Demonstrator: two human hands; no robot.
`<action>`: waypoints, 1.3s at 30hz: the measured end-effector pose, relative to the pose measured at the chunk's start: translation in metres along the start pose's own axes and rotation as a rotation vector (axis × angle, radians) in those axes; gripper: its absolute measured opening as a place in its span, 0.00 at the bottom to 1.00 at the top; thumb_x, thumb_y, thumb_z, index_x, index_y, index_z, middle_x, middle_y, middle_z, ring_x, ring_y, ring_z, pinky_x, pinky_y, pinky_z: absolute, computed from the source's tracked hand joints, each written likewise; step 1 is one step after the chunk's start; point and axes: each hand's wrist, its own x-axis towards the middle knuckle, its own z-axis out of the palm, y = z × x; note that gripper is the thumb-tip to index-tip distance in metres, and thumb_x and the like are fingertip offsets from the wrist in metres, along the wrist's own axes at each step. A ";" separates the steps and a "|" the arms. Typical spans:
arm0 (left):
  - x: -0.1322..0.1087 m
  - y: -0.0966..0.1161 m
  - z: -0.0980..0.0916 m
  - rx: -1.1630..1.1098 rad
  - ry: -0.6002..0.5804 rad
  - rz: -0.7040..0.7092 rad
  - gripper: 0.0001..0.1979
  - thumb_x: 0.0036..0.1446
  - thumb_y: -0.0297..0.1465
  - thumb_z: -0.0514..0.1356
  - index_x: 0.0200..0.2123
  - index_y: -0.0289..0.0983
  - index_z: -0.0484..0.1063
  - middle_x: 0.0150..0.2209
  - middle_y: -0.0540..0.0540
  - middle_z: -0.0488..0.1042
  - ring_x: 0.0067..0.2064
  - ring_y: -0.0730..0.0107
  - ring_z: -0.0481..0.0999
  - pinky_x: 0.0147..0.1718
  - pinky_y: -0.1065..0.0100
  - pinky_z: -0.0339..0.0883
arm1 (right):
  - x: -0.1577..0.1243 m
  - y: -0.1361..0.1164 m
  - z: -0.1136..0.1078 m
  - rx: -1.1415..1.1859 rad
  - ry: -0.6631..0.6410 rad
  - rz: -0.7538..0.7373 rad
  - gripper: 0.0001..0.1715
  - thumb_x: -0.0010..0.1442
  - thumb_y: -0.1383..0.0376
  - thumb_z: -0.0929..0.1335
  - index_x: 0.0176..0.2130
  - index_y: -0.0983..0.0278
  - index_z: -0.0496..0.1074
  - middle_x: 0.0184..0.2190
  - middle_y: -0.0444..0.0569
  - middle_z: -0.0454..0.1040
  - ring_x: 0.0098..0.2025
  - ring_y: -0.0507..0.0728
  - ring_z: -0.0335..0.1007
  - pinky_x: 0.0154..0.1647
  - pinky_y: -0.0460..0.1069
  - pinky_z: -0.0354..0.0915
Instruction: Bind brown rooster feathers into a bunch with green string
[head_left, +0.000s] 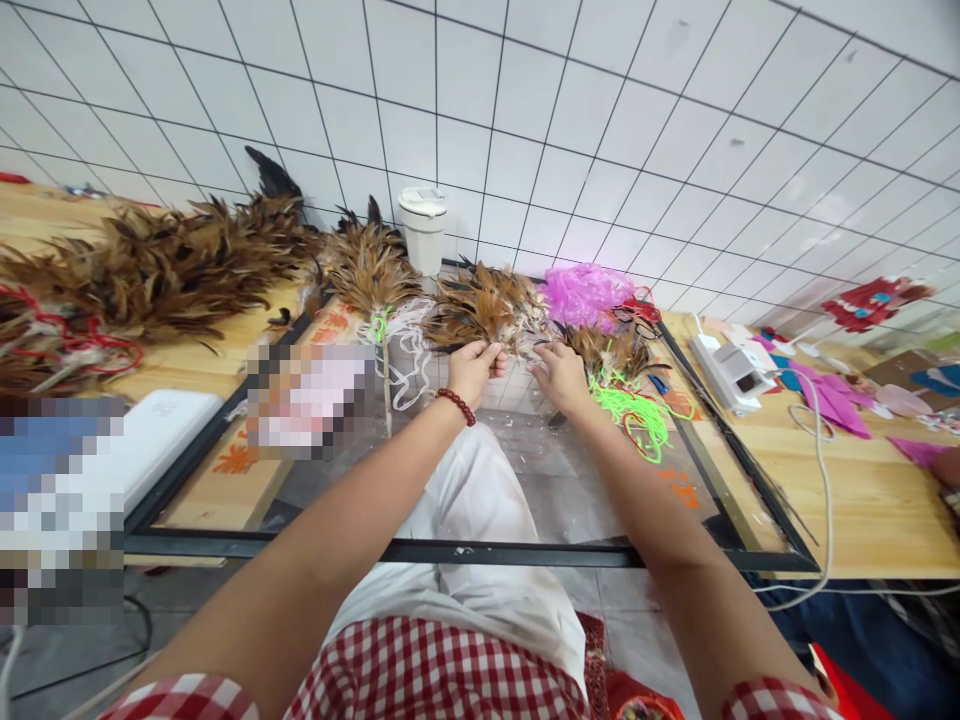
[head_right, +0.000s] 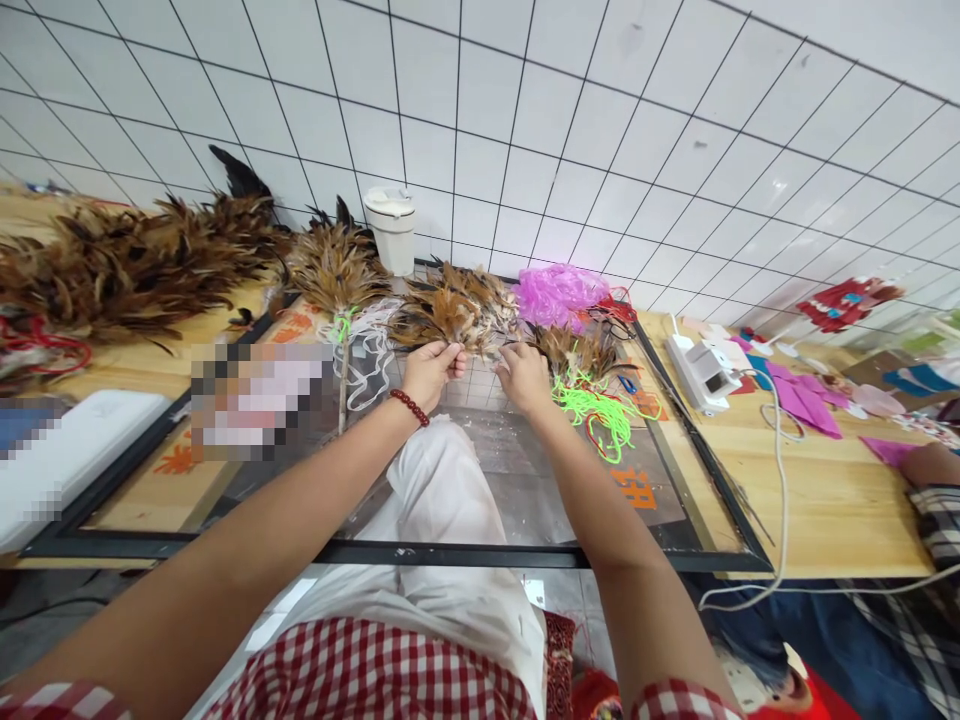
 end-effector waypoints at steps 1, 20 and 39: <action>0.000 0.000 0.000 0.006 -0.001 -0.001 0.09 0.51 0.30 0.64 0.24 0.31 0.69 0.21 0.51 0.70 0.20 0.82 0.67 0.22 0.76 0.63 | 0.000 -0.002 0.000 -0.035 -0.033 0.016 0.13 0.58 0.62 0.67 0.42 0.61 0.77 0.41 0.55 0.74 0.44 0.62 0.68 0.45 0.56 0.62; -0.001 0.000 0.002 0.011 -0.036 -0.063 0.08 0.52 0.29 0.63 0.25 0.31 0.69 0.21 0.50 0.71 0.20 0.81 0.69 0.22 0.75 0.64 | 0.002 -0.032 -0.032 1.084 -0.255 0.396 0.18 0.43 0.54 0.74 0.26 0.64 0.69 0.21 0.42 0.71 0.23 0.48 0.62 0.26 0.45 0.59; -0.015 -0.001 0.013 0.071 -0.065 -0.181 0.09 0.52 0.24 0.62 0.21 0.30 0.69 0.18 0.49 0.70 0.20 0.78 0.69 0.24 0.73 0.67 | -0.009 -0.051 -0.017 0.370 0.061 0.103 0.09 0.55 0.64 0.65 0.31 0.63 0.75 0.26 0.47 0.72 0.28 0.53 0.65 0.32 0.49 0.62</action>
